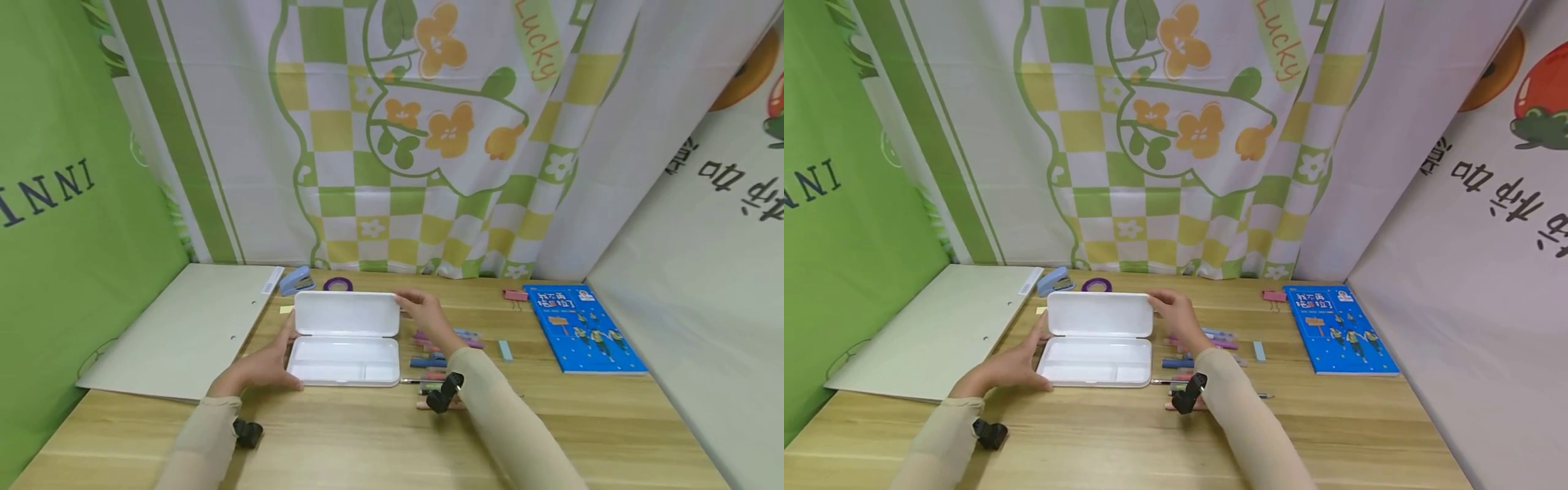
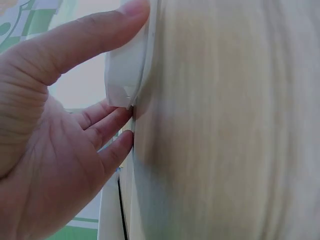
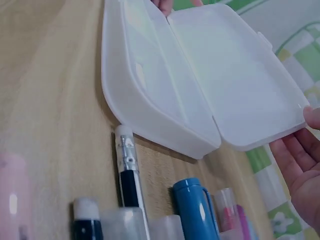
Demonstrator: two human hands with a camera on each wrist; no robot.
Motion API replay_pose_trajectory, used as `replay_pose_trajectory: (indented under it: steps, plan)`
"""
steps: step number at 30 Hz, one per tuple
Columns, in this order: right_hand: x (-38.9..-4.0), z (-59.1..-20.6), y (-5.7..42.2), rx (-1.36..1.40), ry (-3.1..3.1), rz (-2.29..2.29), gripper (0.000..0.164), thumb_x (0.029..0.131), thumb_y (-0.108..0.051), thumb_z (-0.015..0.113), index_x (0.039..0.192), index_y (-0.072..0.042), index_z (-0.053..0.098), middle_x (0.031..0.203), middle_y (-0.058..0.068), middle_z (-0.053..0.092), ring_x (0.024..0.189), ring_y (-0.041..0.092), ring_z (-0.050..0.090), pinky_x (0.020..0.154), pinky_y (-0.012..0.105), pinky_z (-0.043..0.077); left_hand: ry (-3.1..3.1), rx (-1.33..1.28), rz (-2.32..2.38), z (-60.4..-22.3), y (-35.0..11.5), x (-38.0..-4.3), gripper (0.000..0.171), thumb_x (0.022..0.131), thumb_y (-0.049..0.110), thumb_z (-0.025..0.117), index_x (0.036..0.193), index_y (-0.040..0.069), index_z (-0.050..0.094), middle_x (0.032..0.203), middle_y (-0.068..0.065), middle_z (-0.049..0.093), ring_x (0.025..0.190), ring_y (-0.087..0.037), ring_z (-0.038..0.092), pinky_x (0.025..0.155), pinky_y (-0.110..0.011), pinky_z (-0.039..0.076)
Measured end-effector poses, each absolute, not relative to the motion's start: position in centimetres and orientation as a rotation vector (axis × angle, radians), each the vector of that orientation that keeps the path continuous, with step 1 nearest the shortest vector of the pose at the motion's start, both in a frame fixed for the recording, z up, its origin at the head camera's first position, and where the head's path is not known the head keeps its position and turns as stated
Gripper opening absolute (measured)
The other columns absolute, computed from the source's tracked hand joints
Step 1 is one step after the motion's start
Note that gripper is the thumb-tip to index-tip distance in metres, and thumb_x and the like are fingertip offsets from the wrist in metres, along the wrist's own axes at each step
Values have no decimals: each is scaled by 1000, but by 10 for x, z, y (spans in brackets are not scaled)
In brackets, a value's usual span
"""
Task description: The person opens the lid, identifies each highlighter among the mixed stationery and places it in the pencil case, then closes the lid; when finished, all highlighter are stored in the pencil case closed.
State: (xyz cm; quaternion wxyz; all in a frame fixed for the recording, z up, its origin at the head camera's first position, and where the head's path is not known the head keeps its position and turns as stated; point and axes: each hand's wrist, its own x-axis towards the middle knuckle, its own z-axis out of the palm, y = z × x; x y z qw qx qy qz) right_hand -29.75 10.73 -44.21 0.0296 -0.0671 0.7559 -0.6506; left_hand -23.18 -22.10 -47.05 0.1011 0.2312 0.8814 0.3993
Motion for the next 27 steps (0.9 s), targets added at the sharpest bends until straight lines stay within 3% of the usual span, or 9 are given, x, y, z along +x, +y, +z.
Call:
replay_pose_trajectory:
  steps: [9,15,18,22,27]
  plan:
    - [-308,-463,109,-69,2041,-2217,38,90,-10,62,127,2,58,114,13,66,92,29,66,90,44,50,2572,658,1130,-470,-220,-233,138,61,26,88,143,-9,-18,140,-37,28,134,-47,22,110,-58,14]
    - [-308,-459,116,-199,2073,-2220,40,91,-6,60,128,8,53,111,15,66,87,17,66,89,42,50,2570,636,1106,-467,-219,-231,138,63,26,88,143,-9,-19,147,-39,9,137,-49,9,110,-58,9]
    - [-306,-449,130,-321,2174,-2155,40,92,-3,57,128,12,50,114,25,62,93,18,65,90,38,50,2579,640,1096,-468,-219,-230,138,63,26,87,143,-7,-21,148,-39,2,138,-49,5,110,-58,7]
    - [-301,-438,161,-462,2395,-1912,35,93,-5,57,125,9,54,119,29,58,106,30,61,89,35,50,2591,668,1107,-466,-218,-228,138,63,25,87,143,-8,-21,146,-40,9,137,-50,7,109,-59,8]
    - [-292,-435,199,-416,2518,-1614,34,95,-5,54,127,7,54,124,26,56,114,36,53,93,44,46,2582,660,1120,-462,-215,-226,137,63,24,87,143,-8,-20,147,-40,6,137,-50,5,109,-59,7]
